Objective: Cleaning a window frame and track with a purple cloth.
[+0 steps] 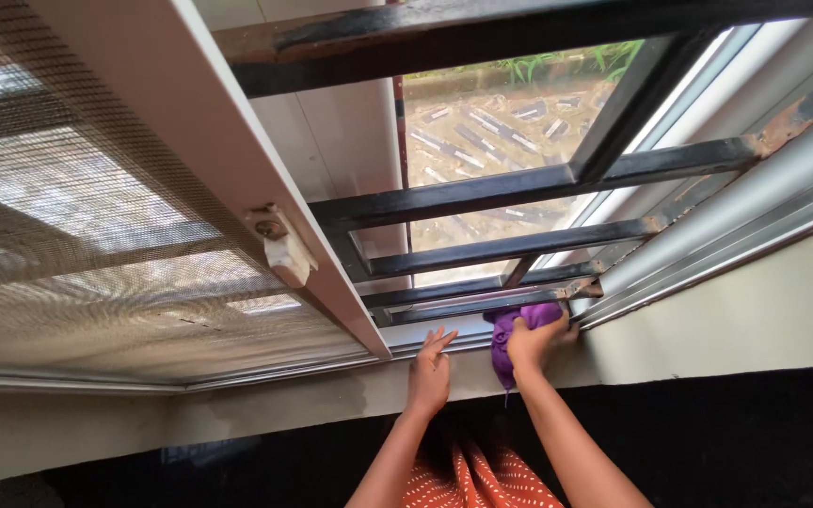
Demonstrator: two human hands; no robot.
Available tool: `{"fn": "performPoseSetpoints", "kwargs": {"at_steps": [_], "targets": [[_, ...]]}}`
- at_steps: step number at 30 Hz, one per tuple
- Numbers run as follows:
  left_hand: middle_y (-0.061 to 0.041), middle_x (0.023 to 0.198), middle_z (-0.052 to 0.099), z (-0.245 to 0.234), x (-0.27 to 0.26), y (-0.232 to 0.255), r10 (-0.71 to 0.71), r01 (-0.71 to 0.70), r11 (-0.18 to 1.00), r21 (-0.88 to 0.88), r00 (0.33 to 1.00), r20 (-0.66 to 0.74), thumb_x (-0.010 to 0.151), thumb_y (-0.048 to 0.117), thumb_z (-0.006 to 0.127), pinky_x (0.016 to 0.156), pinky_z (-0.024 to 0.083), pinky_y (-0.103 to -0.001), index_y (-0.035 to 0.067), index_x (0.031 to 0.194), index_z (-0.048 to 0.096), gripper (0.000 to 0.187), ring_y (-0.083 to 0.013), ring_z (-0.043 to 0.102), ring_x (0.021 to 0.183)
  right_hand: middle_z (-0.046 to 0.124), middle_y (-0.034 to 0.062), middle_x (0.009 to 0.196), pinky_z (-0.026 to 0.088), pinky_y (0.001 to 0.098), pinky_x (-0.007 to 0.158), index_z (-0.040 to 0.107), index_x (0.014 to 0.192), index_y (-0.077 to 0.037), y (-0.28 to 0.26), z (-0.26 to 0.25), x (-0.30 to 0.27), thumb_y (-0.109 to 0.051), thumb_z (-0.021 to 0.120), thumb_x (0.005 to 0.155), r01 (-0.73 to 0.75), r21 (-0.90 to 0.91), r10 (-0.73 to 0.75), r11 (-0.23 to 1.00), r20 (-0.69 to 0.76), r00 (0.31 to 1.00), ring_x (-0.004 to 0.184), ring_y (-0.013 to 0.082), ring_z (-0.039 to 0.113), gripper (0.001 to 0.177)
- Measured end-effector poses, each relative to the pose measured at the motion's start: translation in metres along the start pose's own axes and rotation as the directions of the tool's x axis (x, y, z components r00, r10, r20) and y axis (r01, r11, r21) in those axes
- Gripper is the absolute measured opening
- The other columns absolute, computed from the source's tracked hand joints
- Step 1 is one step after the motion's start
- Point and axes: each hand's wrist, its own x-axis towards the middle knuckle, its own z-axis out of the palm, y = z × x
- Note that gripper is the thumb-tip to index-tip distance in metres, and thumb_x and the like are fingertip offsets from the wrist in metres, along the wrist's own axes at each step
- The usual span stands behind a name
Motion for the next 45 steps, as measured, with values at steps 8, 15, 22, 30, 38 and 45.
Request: {"fn": "performPoseSetpoints", "kwargs": {"at_steps": [8, 15, 22, 30, 38, 45], "targets": [[-0.024, 0.160, 0.034, -0.029, -0.008, -0.029, 0.109, -0.088, 0.878, 0.470, 0.994, -0.018, 0.091, 0.005, 0.051, 0.124, 0.022, -0.048, 0.004, 0.151, 0.041, 0.061, -0.0399, 0.027, 0.151, 0.057, 0.0171, 0.130, 0.038, 0.0571, 0.104, 0.054, 0.122, -0.004, -0.064, -0.016, -0.059, -0.020, 0.081, 0.070, 0.428, -0.251, -0.317, 0.868, 0.383, 0.868, 0.122, 0.0417, 0.051, 0.061], [-0.021, 0.160, 0.040, -0.040, -0.022, 0.004, 0.132, -0.094, 0.964, 0.248, 0.981, -0.143, 0.094, 0.000, 0.038, 0.124, 0.028, -0.044, 0.002, 0.155, 0.037, 0.061, -0.0358, 0.034, 0.151, 0.066, 0.0168, 0.100, 0.045, 0.0483, 0.089, 0.064, 0.102, -0.005, -0.090, 0.010, -0.110, -0.024, 0.083, 0.067, 0.666, 0.113, -0.559, 0.737, 0.656, 0.507, 0.102, 0.0400, 0.058, 0.045], [-0.022, 0.161, 0.039, -0.027, -0.010, -0.003, 0.304, -0.261, 0.897, 0.357, 0.950, -0.069, 0.095, -0.001, 0.039, 0.126, 0.023, -0.046, 0.001, 0.154, 0.040, 0.059, -0.0357, 0.033, 0.153, 0.071, 0.0166, 0.110, 0.046, 0.0490, 0.092, 0.074, 0.109, -0.010, -0.075, 0.005, -0.068, -0.012, 0.078, 0.066, 0.678, 0.200, -0.588, 0.708, 0.699, 0.407, 0.108, 0.0400, 0.060, 0.043], [-0.021, 0.161, 0.036, -0.050, -0.016, -0.030, 0.128, -0.199, 0.867, 0.457, 0.975, 0.183, 0.092, 0.007, 0.051, 0.125, 0.023, -0.044, 0.000, 0.147, 0.045, 0.056, -0.0358, 0.025, 0.154, 0.072, 0.0161, 0.108, 0.053, 0.0438, 0.097, 0.075, 0.111, -0.015, -0.057, -0.059, 0.016, -0.019, 0.076, 0.077, 0.503, -0.371, -0.262, 0.780, 0.537, 0.802, 0.106, 0.0347, 0.067, 0.035], [-0.026, 0.160, 0.036, -0.054, -0.018, -0.024, 0.054, -0.108, 0.909, 0.403, 0.988, 0.143, 0.094, 0.005, 0.046, 0.124, 0.029, -0.045, 0.001, 0.159, 0.022, 0.070, -0.0399, 0.033, 0.148, 0.061, 0.0176, 0.116, 0.049, 0.0472, 0.096, 0.067, 0.109, -0.004, -0.076, 0.019, -0.098, -0.036, 0.077, 0.078, 0.593, -0.401, -0.279, 0.698, 0.611, 0.741, 0.110, 0.0358, 0.061, 0.045], [-0.032, 0.163, 0.023, -0.052, -0.040, -0.026, 0.177, -0.195, 0.895, 0.401, 0.981, 0.082, 0.091, -0.001, 0.044, 0.123, 0.025, -0.048, 0.000, 0.163, 0.005, 0.082, -0.0467, 0.025, 0.151, 0.068, 0.0203, 0.106, 0.051, 0.0490, 0.090, 0.071, 0.102, -0.005, -0.112, -0.004, -0.104, -0.033, 0.080, 0.068, 0.615, -0.012, -0.447, 0.789, 0.675, 0.587, 0.105, 0.0408, 0.063, 0.045]]}}
